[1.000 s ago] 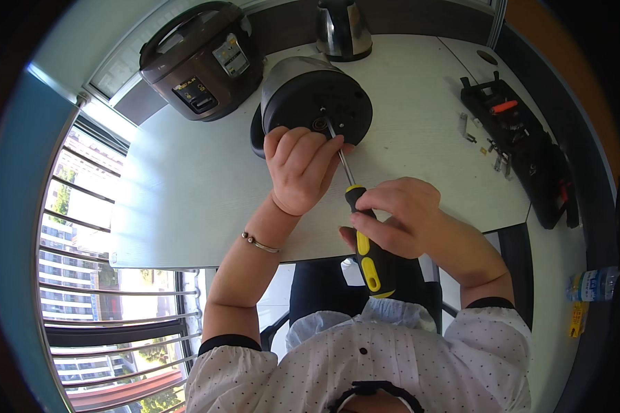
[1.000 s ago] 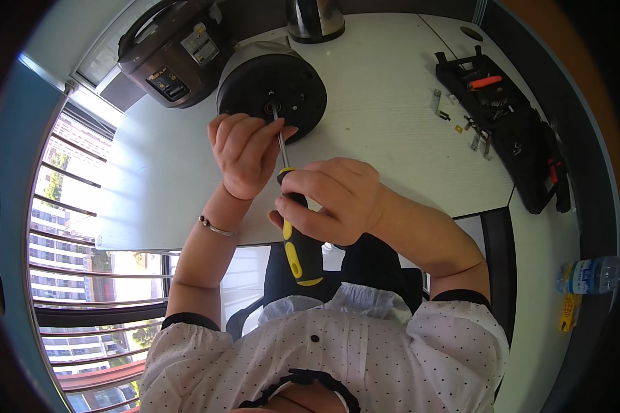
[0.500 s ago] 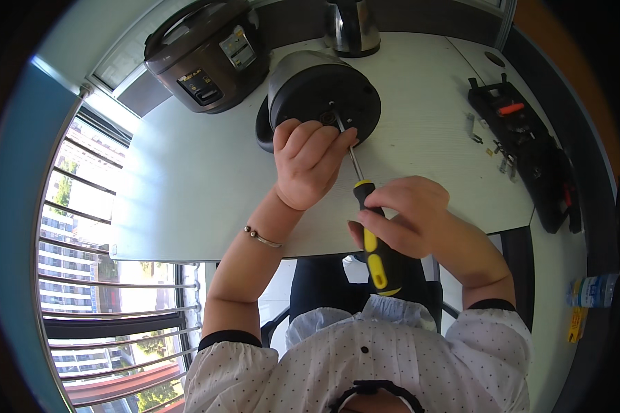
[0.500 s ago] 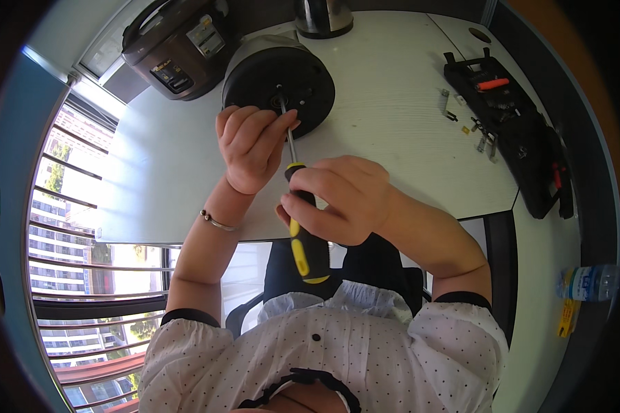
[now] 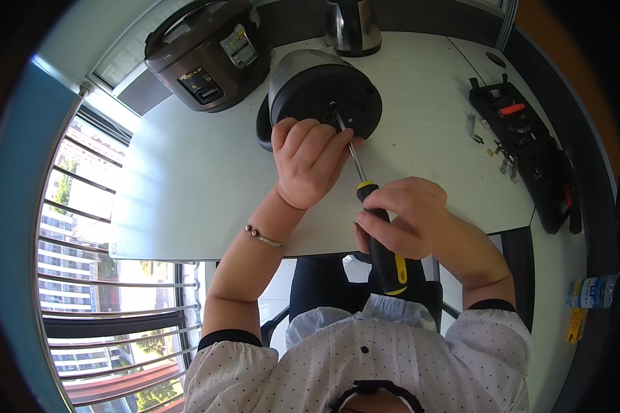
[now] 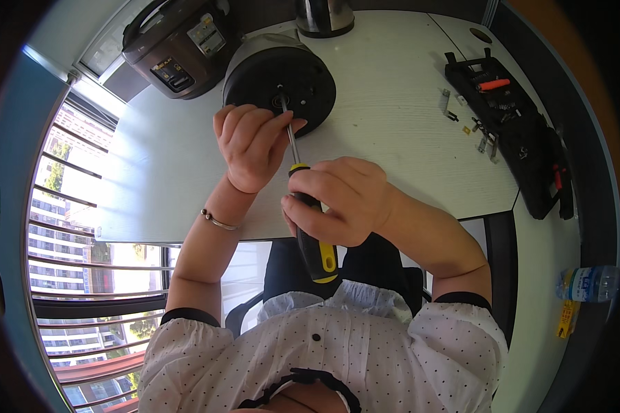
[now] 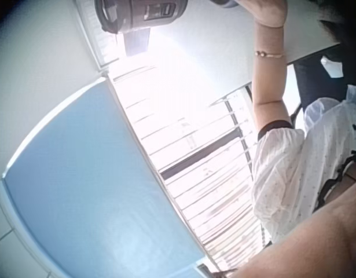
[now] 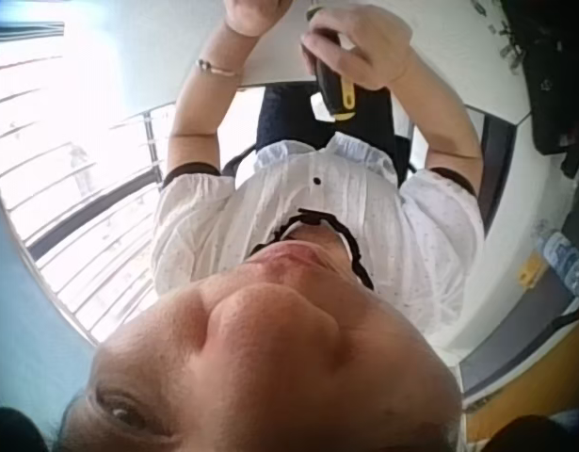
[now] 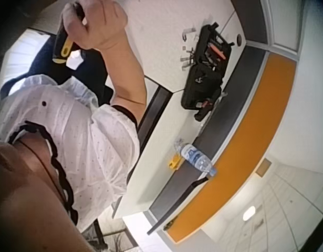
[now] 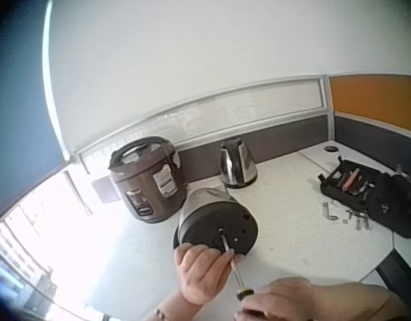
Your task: The person disassembles an electric kettle by removing screws from the base with a screwdriver. They then separate the base cover from the kettle body, exposing the internal heating element and wiring.
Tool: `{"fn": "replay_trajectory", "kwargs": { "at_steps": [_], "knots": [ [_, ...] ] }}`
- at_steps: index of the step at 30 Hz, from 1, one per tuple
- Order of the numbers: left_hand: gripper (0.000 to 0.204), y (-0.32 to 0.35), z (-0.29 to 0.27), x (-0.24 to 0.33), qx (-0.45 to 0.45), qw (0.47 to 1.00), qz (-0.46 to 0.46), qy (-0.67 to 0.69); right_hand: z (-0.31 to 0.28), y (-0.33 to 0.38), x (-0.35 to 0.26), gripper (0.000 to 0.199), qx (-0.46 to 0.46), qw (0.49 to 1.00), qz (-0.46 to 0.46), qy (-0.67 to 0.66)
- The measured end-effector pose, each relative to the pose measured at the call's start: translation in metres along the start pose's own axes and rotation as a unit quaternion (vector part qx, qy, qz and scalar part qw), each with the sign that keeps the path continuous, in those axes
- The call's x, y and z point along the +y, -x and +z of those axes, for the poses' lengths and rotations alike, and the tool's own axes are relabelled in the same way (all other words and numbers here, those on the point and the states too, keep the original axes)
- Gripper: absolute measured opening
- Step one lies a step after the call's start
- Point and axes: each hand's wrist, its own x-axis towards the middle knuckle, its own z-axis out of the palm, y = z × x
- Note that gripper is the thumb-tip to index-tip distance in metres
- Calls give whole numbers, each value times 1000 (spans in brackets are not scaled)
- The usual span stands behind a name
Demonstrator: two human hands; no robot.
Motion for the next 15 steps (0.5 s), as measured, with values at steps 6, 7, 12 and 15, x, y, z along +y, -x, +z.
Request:
{"fn": "replay_trajectory", "kwargs": {
  "at_steps": [6, 7, 12, 15],
  "knots": [
    [28, 1, 0, -1, -6, 1000, 1, 5, 1, 2, 1, 19, 5, 1000, -4, 3],
    [29, 1, 0, -1, -5, 1000, -2, 6, 0, 1, 1, 19, 6, 1000, -5, 4],
    [32, -2, -2, 0, -27, 1000, -1, 17, 1, 2, 2, 19, 11, 1000, -6, 2],
    [30, 1, -1, -3, -29, 999, 23, 12, 0, 1, 1, 19, 7, 1000, -5, 2]
  ]
}}
